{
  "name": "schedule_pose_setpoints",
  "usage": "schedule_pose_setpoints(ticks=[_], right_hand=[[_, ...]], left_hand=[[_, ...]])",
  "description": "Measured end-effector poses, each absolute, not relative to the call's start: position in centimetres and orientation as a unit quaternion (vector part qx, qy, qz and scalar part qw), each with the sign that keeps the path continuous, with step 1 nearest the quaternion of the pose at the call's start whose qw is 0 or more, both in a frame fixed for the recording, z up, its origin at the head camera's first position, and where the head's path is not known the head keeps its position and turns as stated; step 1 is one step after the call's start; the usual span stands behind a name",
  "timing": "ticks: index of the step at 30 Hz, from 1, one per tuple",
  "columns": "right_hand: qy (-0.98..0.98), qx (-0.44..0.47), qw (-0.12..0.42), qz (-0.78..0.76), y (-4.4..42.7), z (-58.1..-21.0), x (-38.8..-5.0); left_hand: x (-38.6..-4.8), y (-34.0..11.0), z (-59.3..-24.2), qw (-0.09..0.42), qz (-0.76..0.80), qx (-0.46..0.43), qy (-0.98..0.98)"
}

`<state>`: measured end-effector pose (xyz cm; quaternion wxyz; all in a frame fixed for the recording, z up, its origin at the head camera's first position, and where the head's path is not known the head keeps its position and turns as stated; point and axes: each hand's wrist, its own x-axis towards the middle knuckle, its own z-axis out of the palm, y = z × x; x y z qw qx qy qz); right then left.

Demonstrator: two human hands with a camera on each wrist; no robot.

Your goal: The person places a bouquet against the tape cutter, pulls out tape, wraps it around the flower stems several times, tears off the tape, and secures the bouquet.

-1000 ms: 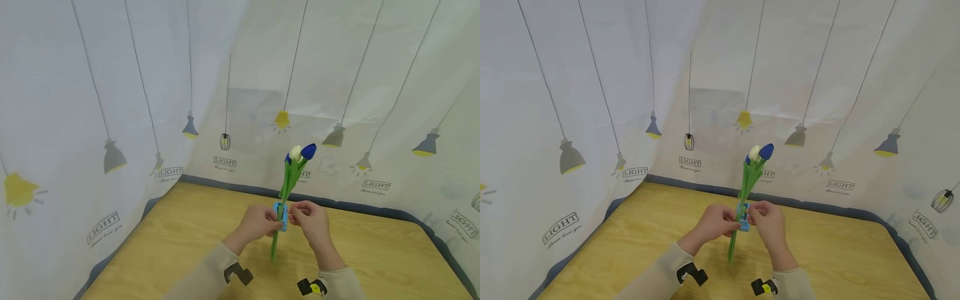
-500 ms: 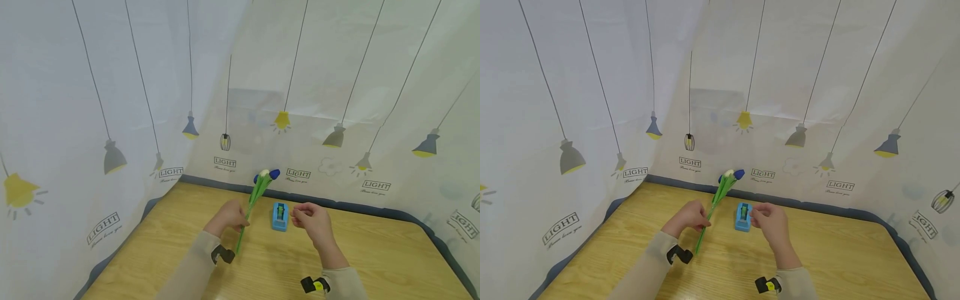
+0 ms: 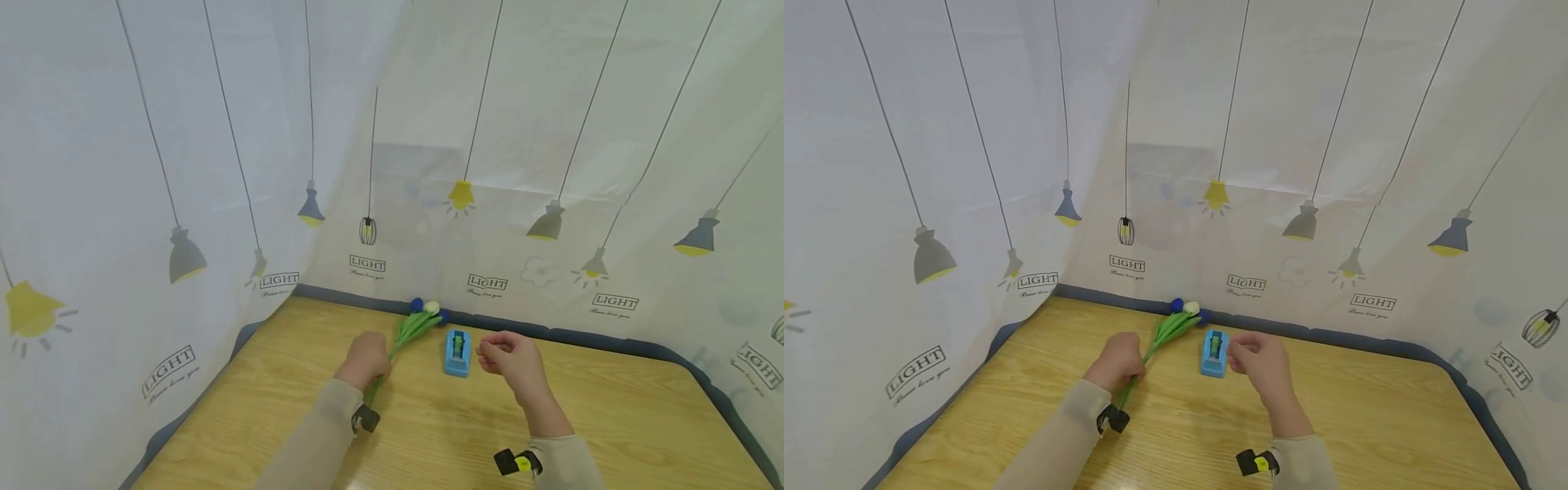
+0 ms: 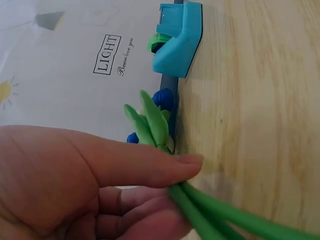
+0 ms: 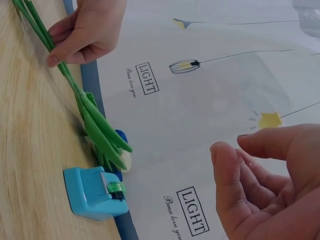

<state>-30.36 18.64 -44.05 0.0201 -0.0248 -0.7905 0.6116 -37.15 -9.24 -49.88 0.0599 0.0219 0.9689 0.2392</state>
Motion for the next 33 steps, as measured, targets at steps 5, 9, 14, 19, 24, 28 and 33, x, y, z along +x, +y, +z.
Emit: schedule_pose_setpoints(ticks=[5,9,14,19,24,28,33], right_hand=[[-0.790,-0.024,0.016,0.613,18.8,-44.2,-30.5],[-0.789,-0.024,0.016,0.614,18.9,-44.3,-30.6],[-0.788,-0.027,0.013,0.614,19.2,-44.3,-30.6],[-0.788,-0.032,0.009,0.614,19.4,-44.2,-30.6],[-0.788,-0.030,0.006,0.615,19.7,-44.2,-30.5],[-0.791,-0.024,0.002,0.611,19.8,-44.3,-30.5],[-0.823,-0.014,-0.001,0.569,20.1,-44.6,-30.7]], left_hand=[[-37.1,-9.5,-50.1,0.096,0.273,0.028,0.957],[-37.0,-9.5,-50.1,0.114,0.268,0.037,0.956],[-37.0,-9.4,-50.3,0.127,0.260,0.032,0.957],[-36.9,-9.1,-50.1,0.161,0.267,0.014,0.950],[-36.5,-9.0,-49.6,0.170,0.262,0.018,0.950],[-35.9,-9.2,-49.2,0.175,0.280,0.024,0.944],[-35.4,-9.5,-48.6,0.180,0.296,0.037,0.937]])
